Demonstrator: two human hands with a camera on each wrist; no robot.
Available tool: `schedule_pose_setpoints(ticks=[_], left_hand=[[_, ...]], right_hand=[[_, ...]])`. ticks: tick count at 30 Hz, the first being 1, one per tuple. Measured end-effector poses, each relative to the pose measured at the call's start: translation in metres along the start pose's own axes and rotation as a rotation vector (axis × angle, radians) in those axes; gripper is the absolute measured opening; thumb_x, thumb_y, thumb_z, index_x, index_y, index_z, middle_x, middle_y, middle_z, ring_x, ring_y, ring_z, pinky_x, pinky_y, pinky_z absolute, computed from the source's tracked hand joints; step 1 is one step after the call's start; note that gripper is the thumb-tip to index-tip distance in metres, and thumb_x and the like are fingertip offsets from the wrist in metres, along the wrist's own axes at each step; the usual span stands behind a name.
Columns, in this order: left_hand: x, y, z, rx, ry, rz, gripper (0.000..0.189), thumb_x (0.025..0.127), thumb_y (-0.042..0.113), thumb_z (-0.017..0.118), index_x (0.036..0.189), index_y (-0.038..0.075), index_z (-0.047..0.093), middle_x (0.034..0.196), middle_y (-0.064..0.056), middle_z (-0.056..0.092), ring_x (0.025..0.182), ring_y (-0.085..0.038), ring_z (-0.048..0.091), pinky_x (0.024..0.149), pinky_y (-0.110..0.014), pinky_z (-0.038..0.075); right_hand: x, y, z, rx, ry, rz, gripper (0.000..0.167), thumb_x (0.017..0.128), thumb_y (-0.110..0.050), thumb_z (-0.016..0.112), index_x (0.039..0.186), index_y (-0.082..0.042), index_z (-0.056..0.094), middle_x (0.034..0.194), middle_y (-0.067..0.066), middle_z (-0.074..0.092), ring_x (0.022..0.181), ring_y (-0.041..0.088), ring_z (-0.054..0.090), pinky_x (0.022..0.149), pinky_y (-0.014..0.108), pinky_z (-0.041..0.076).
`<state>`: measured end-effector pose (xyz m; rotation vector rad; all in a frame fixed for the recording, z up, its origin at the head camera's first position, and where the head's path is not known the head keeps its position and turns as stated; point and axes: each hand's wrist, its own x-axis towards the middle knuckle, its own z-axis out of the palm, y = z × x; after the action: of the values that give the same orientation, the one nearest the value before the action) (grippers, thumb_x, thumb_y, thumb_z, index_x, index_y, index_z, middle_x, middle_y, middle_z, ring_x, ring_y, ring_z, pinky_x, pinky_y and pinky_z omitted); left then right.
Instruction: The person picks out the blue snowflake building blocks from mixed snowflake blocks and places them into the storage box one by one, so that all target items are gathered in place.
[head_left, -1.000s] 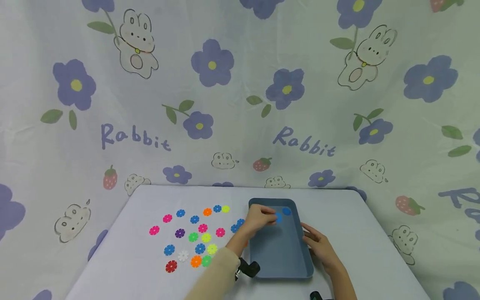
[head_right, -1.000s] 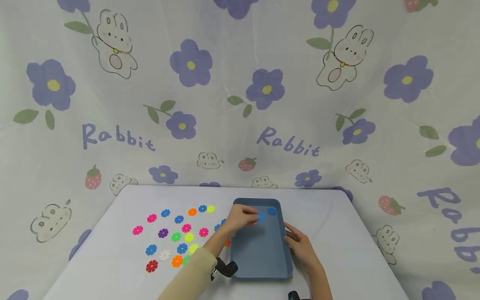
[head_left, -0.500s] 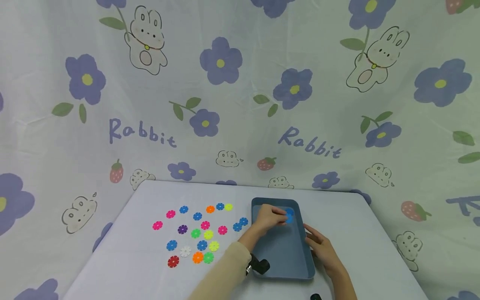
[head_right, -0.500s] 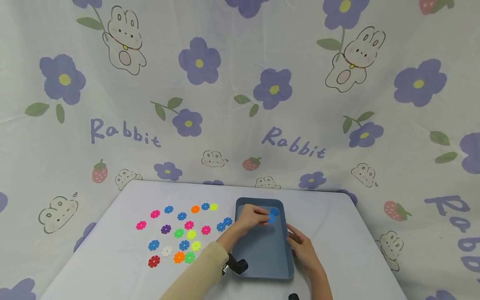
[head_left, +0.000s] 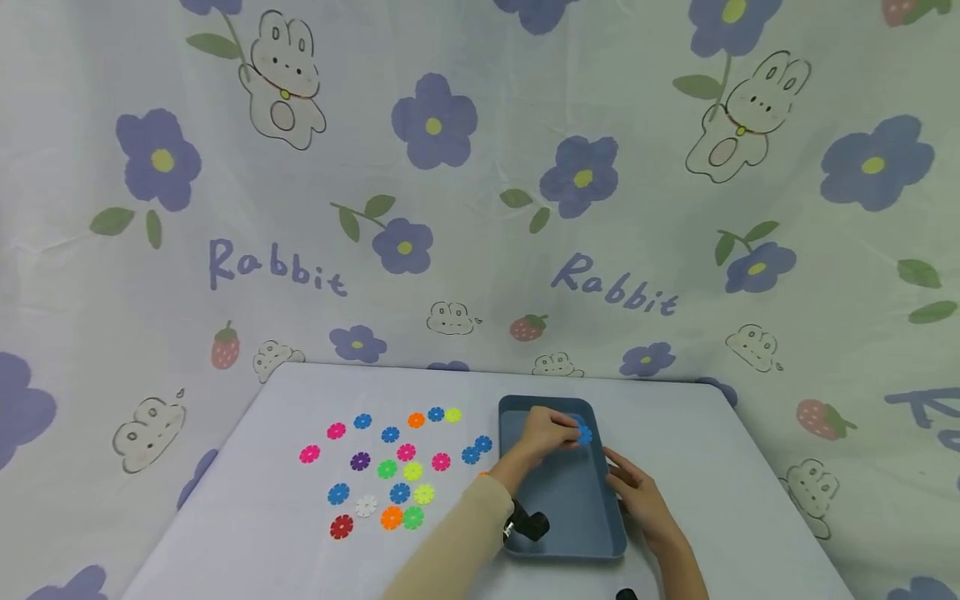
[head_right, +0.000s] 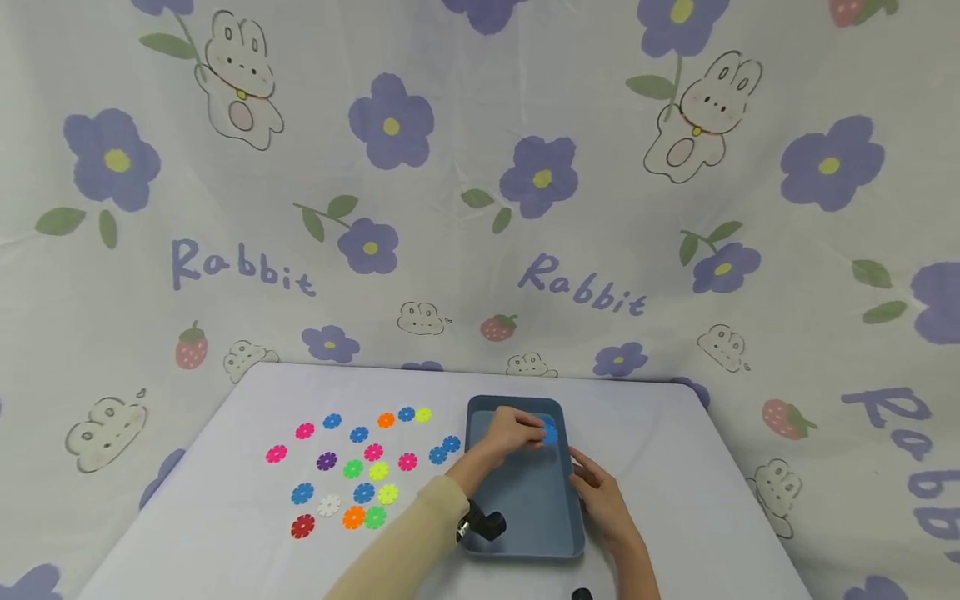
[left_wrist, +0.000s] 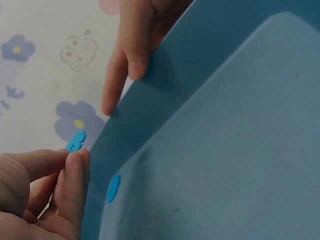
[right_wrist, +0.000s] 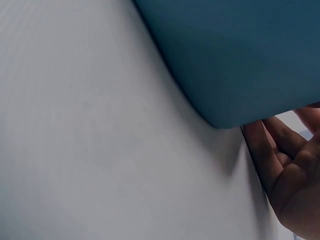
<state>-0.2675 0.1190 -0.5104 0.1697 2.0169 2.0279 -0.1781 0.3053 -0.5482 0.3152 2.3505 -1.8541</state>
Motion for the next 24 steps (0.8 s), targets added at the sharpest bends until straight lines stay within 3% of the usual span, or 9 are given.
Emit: schedule_pose_setpoints(ticks=[10,14,24], left_hand=[[0.004,-0.009,0.003,-0.053,0.001,-0.042,0.014,0.085,-0.007,0.069,0.098,-0.011,0.07,0.087,-0.01,0.067,0.073,-0.021,0.071,0.066,-0.028,0.059],[0.007,-0.013,0.005,-0.086,0.033,-0.103,0.015,0.084,-0.007,0.07,0.098,-0.011,0.07,0.086,-0.011,0.068,0.075,-0.025,0.071,0.068,-0.03,0.059],[0.014,-0.02,0.008,-0.05,0.099,-0.125,0.016,0.083,-0.008,0.07,0.099,-0.012,0.07,0.085,-0.012,0.067,0.074,-0.024,0.071,0.066,-0.028,0.059]], right_hand=[[-0.001,0.001,0.001,0.0,0.0,-0.014,0.048,0.098,-0.016,0.056,0.145,-0.019,0.046,0.142,0.023,0.045,0.126,0.039,0.048,0.092,0.051,0.049],[-0.001,0.001,0.001,0.001,-0.011,-0.018,0.048,0.098,-0.017,0.056,0.146,-0.02,0.046,0.144,0.024,0.042,0.127,0.04,0.046,0.092,0.051,0.049],[-0.002,-0.005,0.0,0.001,-0.004,-0.01,0.048,0.098,-0.013,0.055,0.145,-0.017,0.046,0.139,0.023,0.048,0.123,0.037,0.05,0.091,0.049,0.049]])
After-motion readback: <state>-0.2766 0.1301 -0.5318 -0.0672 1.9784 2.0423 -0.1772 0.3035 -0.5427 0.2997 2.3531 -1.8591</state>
